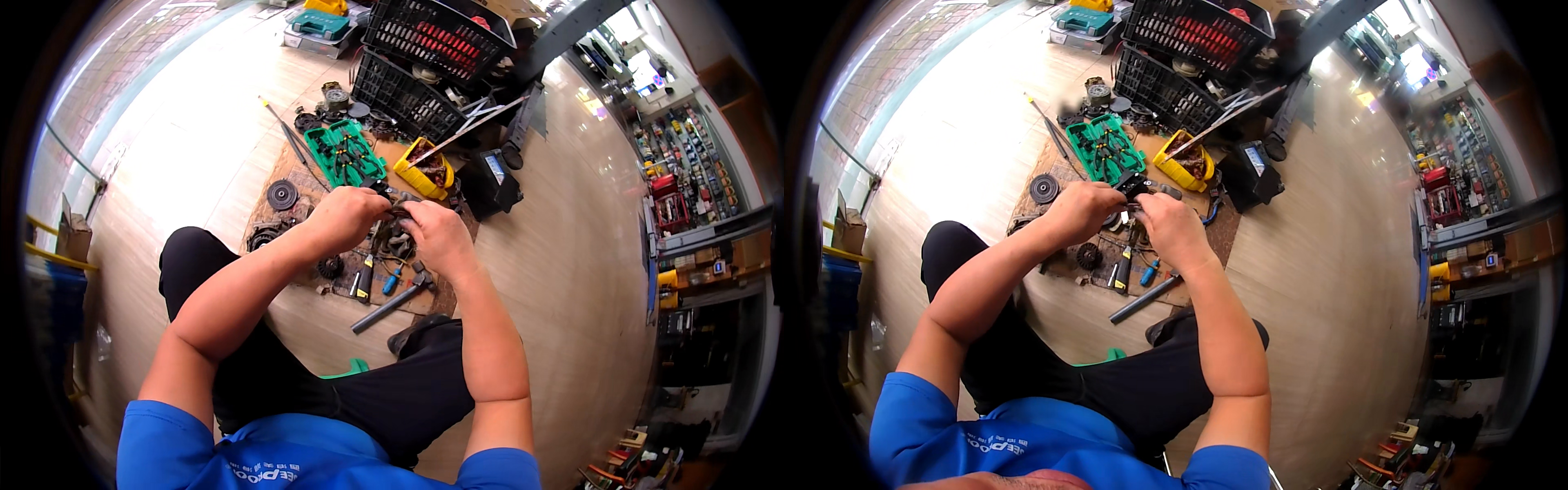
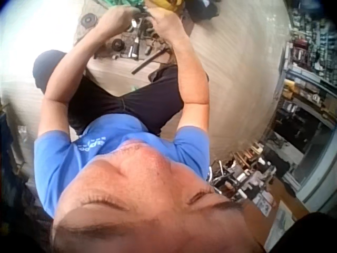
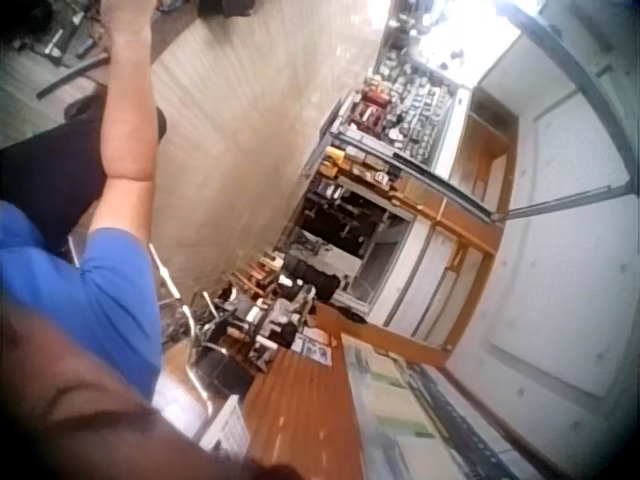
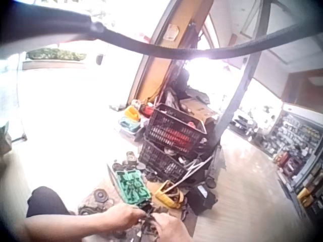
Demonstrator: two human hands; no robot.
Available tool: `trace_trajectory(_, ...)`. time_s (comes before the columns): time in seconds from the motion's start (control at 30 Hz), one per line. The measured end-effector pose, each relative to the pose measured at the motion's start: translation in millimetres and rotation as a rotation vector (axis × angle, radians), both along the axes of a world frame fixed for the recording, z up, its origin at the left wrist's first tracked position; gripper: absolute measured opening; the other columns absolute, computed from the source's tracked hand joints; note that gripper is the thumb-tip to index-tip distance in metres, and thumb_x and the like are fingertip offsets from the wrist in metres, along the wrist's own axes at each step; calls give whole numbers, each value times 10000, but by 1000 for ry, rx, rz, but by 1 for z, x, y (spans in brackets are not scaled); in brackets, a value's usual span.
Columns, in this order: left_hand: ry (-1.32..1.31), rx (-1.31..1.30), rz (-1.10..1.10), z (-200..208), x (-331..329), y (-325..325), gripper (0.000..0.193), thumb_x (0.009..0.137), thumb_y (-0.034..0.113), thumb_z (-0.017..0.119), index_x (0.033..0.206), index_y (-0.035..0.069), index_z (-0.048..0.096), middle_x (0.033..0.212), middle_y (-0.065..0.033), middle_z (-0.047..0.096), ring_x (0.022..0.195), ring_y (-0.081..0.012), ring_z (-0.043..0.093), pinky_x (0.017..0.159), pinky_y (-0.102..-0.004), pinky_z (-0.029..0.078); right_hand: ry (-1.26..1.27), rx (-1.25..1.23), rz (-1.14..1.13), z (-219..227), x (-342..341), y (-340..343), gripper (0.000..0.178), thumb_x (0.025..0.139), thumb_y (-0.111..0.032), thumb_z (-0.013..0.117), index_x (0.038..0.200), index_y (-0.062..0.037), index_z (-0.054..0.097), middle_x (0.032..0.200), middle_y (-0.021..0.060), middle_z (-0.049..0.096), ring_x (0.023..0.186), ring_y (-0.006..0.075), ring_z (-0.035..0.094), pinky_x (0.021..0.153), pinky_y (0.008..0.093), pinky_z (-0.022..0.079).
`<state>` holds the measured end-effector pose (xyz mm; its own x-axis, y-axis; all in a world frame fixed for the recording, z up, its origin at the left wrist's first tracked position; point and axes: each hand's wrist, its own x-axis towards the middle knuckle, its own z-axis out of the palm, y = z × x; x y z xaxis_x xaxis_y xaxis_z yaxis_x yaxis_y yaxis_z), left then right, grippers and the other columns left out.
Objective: The person disassembles a mechanical component by removing bolts with a screwdriver and using pliers to extract internal parts, then uses a thin metal rod to push through a small opening in the housing.
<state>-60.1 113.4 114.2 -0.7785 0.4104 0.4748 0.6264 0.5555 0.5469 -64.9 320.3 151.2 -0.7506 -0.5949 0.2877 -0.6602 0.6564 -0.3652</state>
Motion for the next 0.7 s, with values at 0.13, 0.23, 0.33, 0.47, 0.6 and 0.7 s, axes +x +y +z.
trace_trajectory(0.13, -80, 1, -21, 3, -2, 1, 63, 803, 88, 646, 836, 40, 670, 777, -143, 654, 760, -342, 646, 665, -416, 518, 53, 54, 12, -1, -1, 2, 163, 870, -121, 615, 1019, -58, 634, 848, 148, 644, 791, 349, 641, 681, 429, 526)
trace_trajectory(0.23, -78, 37, -21, 8, -1, 0, 56, 798, 85, 640, 819, 36, 660, 764, -141, 652, 768, -343, 644, 680, -424, 521, 28, 42, 10, 5, -2, -1, 142, 859, -104, 622, 988, -49, 644, 837, 155, 644, 789, 348, 640, 680, 417, 519)
trace_trajectory(0.33, -49, 58, -14, 10, -1, -1, 50, 798, 78, 641, 820, 39, 661, 781, -133, 659, 769, -336, 646, 679, -416, 523, -27, -9, -21, 10, -2, -5, 151, 833, -80, 654, 972, -23, 664, 856, 173, 655, 804, 360, 639, 701, 400, 513)
trace_trajectory(0.47, 12, 72, -21, 7, -1, -2, 50, 791, 69, 639, 832, 48, 657, 756, -135, 633, 734, -345, 633, 645, -421, 512, -49, -72, -36, 8, -2, -7, 102, 848, -93, 633, 923, -32, 665, 839, 182, 652, 799, 373, 636, 691, 428, 506)
trace_trajectory(0.6, 25, -49, -33, 9, 0, -5, 91, 761, 57, 613, 847, 69, 643, 733, -119, 601, 723, -332, 622, 652, -423, 499, -239, -169, -57, 10, 1, -4, 131, 846, -124, 655, 914, -16, 685, 851, 192, 661, 798, 368, 640, 695, 416, 505)
trace_trajectory(0.7, 113, -156, -50, 0, 3, -4, 131, 752, 61, 592, 874, 87, 634, 765, -90, 600, 755, -307, 621, 685, -415, 488, -496, -158, -90, 15, 1, 1, 162, 834, -137, 680, 911, 6, 696, 866, 196, 670, 802, 353, 647, 705, 394, 504)
